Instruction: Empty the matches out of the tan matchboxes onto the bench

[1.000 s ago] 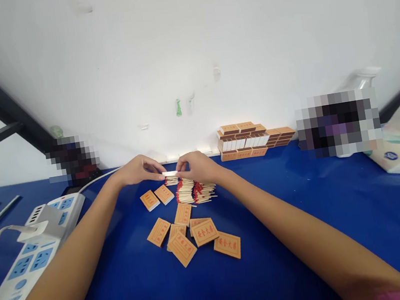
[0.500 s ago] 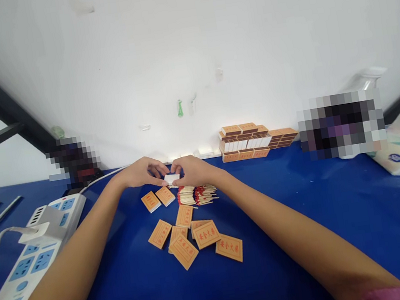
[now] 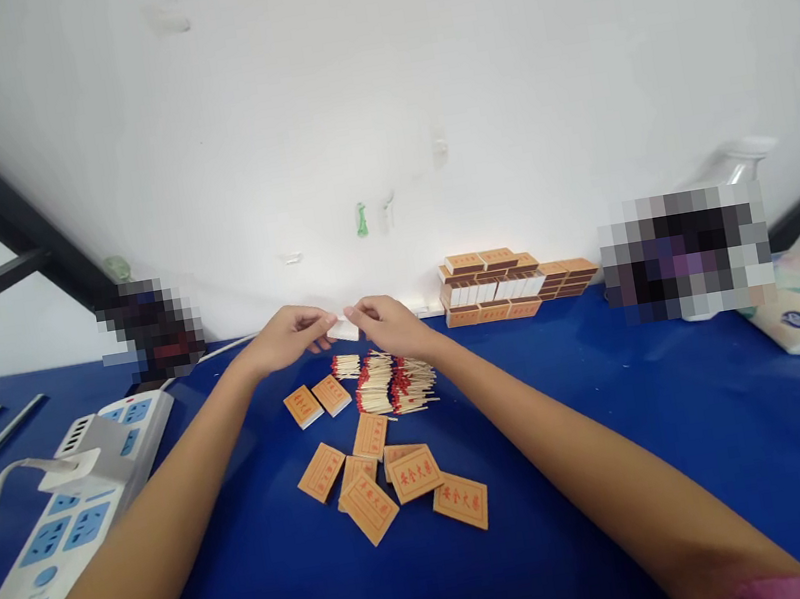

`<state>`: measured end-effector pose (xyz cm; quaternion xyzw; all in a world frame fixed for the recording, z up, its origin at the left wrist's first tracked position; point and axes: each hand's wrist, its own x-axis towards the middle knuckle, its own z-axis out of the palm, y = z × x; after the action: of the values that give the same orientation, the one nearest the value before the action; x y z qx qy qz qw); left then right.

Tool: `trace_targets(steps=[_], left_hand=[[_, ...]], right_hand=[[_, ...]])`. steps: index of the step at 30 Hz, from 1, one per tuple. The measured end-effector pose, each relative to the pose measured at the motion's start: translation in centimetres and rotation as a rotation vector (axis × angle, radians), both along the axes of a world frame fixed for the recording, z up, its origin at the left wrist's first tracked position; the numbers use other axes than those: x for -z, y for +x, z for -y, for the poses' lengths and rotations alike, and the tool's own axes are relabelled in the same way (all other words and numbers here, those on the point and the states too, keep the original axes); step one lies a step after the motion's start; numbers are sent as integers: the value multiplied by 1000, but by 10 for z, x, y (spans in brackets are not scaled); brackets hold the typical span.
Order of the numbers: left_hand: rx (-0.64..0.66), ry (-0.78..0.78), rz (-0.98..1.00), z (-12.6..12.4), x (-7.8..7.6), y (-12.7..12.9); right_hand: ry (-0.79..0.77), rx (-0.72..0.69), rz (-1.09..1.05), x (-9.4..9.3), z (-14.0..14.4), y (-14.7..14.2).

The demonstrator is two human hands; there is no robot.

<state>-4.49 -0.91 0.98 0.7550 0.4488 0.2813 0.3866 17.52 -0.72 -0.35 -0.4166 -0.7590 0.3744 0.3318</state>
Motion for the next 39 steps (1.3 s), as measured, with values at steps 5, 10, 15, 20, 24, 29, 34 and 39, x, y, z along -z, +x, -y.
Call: trace_targets(steps=[5, 10, 15, 20, 24, 29, 34, 39], left_hand=[[-267, 3, 49, 1, 9, 12], [-323, 16, 35, 3, 11, 18], [-327, 47, -13, 1, 9, 11], [-300, 121, -120, 2, -8, -3], [-243, 247, -197, 19, -39, -3], [-206, 314, -292, 58, -53, -2], [-217, 328, -218, 83, -25, -9], [-174, 445, -329, 88, -3, -17]], right_hand=[[468, 234, 81, 3, 12, 0], [635, 146, 333, 4, 21, -2], [588, 138, 495, -3, 8, 9], [508, 276, 648, -6, -1, 20], [484, 256, 742, 4, -5, 16], [496, 222, 779, 10, -9, 13], [517, 221, 755, 3, -11, 23], [541, 247, 704, -6, -6, 31]])
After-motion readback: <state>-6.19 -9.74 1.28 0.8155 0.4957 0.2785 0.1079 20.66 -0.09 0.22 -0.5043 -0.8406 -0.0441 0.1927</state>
